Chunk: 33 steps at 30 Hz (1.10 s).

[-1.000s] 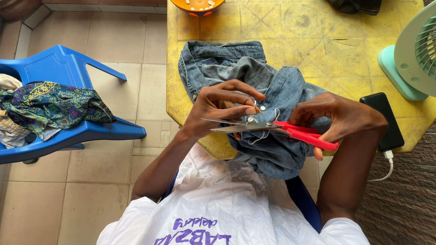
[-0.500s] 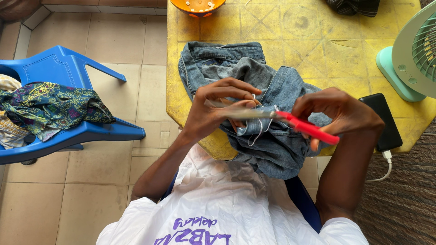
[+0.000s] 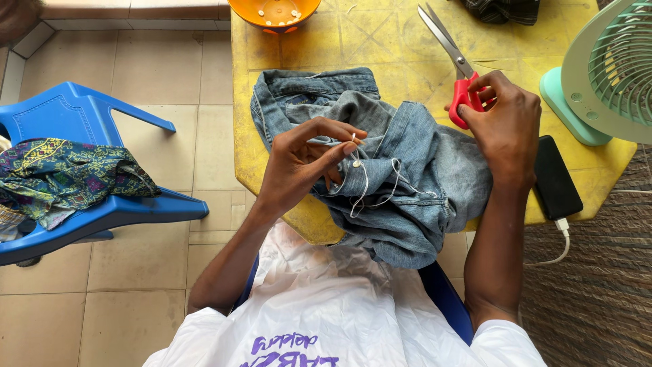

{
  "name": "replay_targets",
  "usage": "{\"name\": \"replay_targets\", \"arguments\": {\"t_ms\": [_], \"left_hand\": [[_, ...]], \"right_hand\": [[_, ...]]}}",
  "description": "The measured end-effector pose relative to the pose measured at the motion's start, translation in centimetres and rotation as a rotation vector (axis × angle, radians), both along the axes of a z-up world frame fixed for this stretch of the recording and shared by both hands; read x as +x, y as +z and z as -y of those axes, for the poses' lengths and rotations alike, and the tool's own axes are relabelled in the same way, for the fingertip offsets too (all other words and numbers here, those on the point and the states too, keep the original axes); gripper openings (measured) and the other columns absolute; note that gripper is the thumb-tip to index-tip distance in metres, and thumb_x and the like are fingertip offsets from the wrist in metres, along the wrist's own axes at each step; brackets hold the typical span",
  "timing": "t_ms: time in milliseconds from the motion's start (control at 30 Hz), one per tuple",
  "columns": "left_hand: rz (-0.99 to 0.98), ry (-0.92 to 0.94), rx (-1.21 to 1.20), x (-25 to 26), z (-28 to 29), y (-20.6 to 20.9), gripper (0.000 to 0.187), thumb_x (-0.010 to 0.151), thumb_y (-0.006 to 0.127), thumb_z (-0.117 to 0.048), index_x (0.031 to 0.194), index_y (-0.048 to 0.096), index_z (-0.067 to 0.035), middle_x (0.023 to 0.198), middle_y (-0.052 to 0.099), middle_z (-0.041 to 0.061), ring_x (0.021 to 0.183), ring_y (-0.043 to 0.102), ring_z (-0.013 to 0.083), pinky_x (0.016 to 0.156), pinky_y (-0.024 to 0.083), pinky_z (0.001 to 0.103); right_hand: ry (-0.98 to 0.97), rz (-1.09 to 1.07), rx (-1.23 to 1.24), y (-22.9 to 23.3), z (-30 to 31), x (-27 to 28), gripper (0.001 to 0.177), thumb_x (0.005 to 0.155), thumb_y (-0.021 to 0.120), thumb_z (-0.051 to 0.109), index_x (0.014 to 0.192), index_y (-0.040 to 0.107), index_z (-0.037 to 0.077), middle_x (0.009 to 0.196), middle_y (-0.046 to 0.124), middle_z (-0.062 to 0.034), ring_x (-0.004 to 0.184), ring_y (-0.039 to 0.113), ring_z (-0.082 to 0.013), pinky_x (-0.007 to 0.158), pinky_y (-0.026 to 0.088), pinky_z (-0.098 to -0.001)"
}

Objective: The person sews a button onto a pair of denim shorts using a needle and white thread. They repeatedly pass the needle through the buttonholes and fabric, pull the thread tight, and finally cut the thread with scissors.

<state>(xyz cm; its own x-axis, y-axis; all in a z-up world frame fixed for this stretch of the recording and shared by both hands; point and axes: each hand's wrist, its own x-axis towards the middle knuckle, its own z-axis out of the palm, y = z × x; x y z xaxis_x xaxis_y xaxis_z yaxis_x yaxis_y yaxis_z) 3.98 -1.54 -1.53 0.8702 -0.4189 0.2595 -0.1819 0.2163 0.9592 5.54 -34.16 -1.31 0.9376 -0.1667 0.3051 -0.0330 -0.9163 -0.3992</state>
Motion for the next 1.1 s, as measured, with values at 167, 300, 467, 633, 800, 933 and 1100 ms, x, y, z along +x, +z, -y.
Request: {"name": "replay_targets", "arguments": {"t_ms": [167,300,467,633,800,933,1100], "left_hand": [[-0.071,0.01,0.051,-0.3,-0.1,0.0,0.011,0.101,0.07,-0.01,0.108,0.069,-0.002,0.11,0.08,0.012,0.063,0.069,0.0059,0.05,0.054,0.02],[-0.079,0.004,0.033,-0.4,0.0,0.1,0.011,0.102,0.069,-0.008,0.11,0.068,0.0,0.11,0.079,0.011,0.062,0.067,0.006,0.049,0.051,0.02],[-0.082,0.015,-0.028,-0.2,0.1,-0.1,0.011,0.102,0.069,-0.006,0.111,0.068,0.001,0.114,0.077,0.012,0.062,0.066,0.0062,0.052,0.052,0.021],[-0.075,0.045,-0.043,-0.1,0.1,-0.1,0.01,0.102,0.07,-0.006,0.108,0.068,0.001,0.12,0.075,0.014,0.062,0.067,0.0063,0.05,0.052,0.019],[-0.047,0.058,-0.044,-0.2,0.3,0.5,0.012,0.102,0.07,-0.009,0.108,0.069,0.001,0.124,0.071,0.016,0.065,0.069,0.0082,0.047,0.055,0.02],[-0.074,0.045,-0.057,-0.2,0.2,1.0,0.014,0.101,0.07,-0.011,0.107,0.068,0.001,0.125,0.07,0.016,0.066,0.072,0.0098,0.046,0.056,0.021],[-0.013,0.06,-0.04,-0.4,-0.1,1.1,0.014,0.101,0.07,-0.012,0.108,0.068,0.001,0.126,0.069,0.016,0.069,0.073,0.0108,0.048,0.06,0.021]], "right_hand": [[-0.047,-0.017,-0.072,-1.1,1.6,0.5,0.038,0.08,0.093,0.019,0.108,0.072,0.004,0.097,0.077,-0.0175,0.082,0.076,-0.0293,0.081,0.059,-0.039],[-0.052,-0.019,0.013,-1.8,2.6,0.5,0.038,0.079,0.092,0.016,0.106,0.072,-0.001,0.098,0.076,-0.0183,0.086,0.075,-0.0309,0.081,0.058,-0.0404],[-0.021,-0.093,0.038,-2.2,3.6,0.7,0.032,0.084,0.082,0.007,0.114,0.074,-0.002,0.109,0.073,-0.0199,0.095,0.074,-0.0306,0.089,0.058,-0.0388],[0.075,0.101,-0.242,-1.1,2.4,-0.3,0.032,0.087,0.083,0.009,0.115,0.076,-0.003,0.112,0.07,-0.0198,0.103,0.064,-0.0361,0.092,0.05,-0.0442],[0.239,0.141,0.086,2.8,-2.5,-3.0,0.016,0.103,0.077,0.013,0.115,0.075,0.003,0.113,0.072,-0.0118,0.103,0.069,-0.026,0.087,0.055,-0.0374],[0.54,0.085,0.308,5.1,-7.4,-5.1,0.016,0.096,0.08,0.018,0.107,0.076,0.008,0.104,0.076,-0.0052,0.09,0.071,-0.017,0.077,0.056,-0.0306],[0.61,0.149,0.306,6.0,-11.6,-6.0,0.026,0.084,0.088,0.02,0.102,0.076,0.006,0.097,0.075,-0.0064,0.084,0.068,-0.0154,0.071,0.054,-0.0279]]}}
